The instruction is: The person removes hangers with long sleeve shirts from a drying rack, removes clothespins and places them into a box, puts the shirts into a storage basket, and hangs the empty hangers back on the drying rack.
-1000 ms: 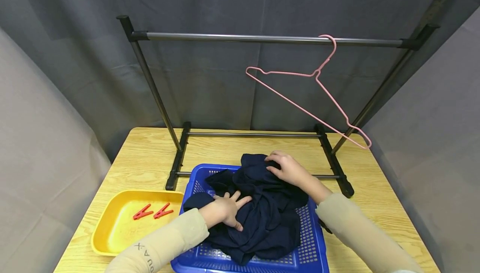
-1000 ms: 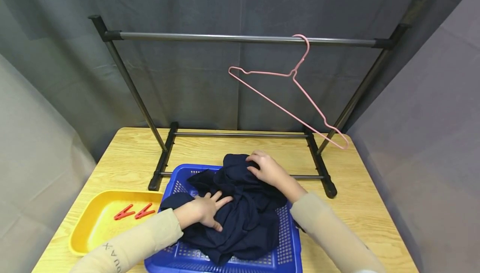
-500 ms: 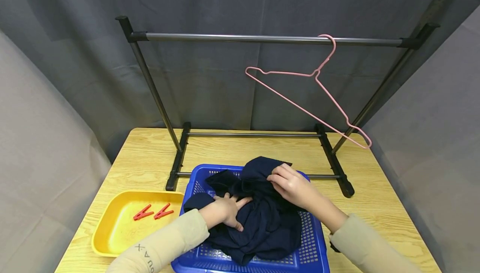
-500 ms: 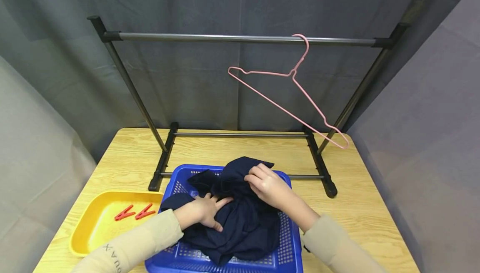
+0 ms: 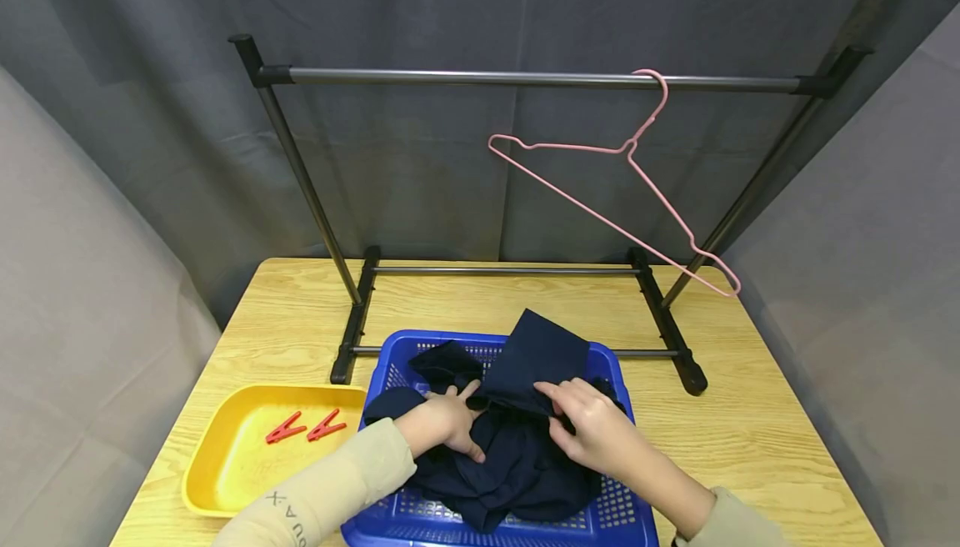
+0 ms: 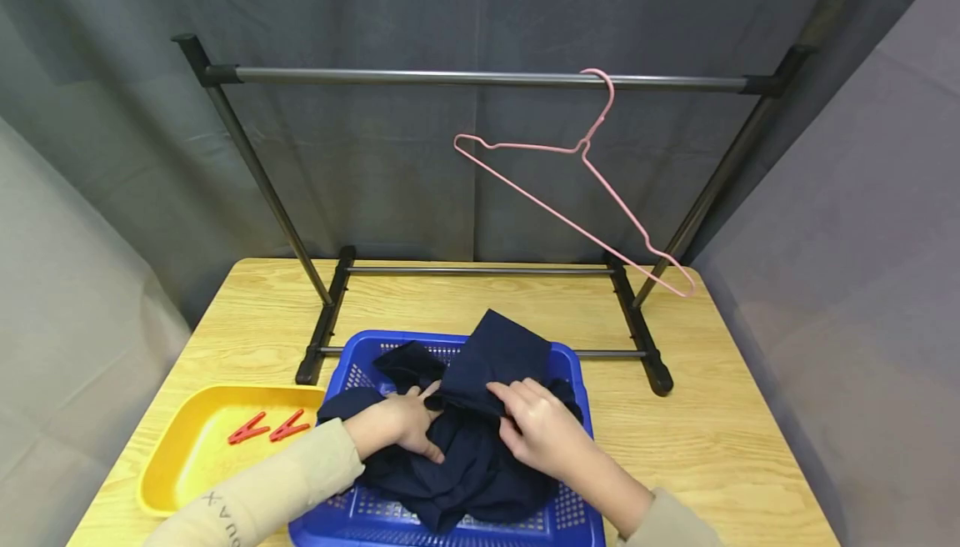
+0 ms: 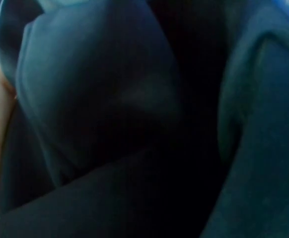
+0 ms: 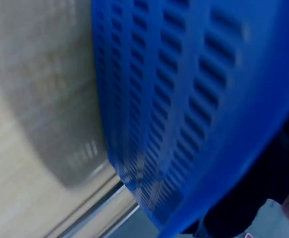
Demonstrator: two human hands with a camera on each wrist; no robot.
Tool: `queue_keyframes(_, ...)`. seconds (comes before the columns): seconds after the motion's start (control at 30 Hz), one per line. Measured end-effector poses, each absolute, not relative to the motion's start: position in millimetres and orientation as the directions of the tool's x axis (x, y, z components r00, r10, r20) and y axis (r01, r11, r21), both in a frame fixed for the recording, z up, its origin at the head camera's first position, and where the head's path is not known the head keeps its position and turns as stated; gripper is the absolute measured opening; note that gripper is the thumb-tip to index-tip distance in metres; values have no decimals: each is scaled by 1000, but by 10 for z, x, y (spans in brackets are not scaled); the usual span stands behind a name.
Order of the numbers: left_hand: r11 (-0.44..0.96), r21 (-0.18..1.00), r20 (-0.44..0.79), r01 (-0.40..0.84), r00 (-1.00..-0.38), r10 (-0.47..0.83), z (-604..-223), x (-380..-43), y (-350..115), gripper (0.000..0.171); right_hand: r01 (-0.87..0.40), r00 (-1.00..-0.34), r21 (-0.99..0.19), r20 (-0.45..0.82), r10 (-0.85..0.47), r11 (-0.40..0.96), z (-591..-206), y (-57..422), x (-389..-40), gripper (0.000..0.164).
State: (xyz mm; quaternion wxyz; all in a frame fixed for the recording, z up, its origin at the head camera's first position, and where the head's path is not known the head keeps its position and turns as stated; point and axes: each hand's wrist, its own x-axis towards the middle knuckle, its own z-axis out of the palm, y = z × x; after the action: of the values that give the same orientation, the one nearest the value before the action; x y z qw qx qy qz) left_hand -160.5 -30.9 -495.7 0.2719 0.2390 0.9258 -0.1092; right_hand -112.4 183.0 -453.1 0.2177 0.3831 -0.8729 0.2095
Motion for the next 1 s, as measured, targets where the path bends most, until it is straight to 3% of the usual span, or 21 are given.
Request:
queue_keyframes(0.17, 856, -100, -558, 507, -741, 374, -4921, -1617, -318, 73, -597, -802, -363, 276, -530, 715, -4623, 1825, -1022, 53)
queue_keyframes(0.3, 849, -114, -561, 517, -738, 375, -4864, -1623, -327, 75, -530, -834, -402, 85, -546, 747, -4727, 1836, -998, 57)
queue_keyframes(0.43, 870, -96, -579, 483, -739, 346, -4761, -1620, -352, 82, -520, -825, -354, -26, -564, 777, -4813, 1842, -979, 61)
queue_keyframes(0.73, 900, -160, -557, 405, -790, 256, -4434, -1533, -482, 83, -563, -825, -101, 115, -553, 820, -4968, 1861, -976, 59)
queue_keyframes(0.87, 908, -196, -553, 370, -806, 210, -4352, -1445, -530, 87, -567, -822, -107, 139, -552, 817, -5020, 1878, -992, 61)
queue_keyframes(1.0, 924, -160, -560, 346, -803, 204, -4365, -1351, -551, 91, -548, -836, -179, 88, -542, 817, -5045, 1878, -999, 64)
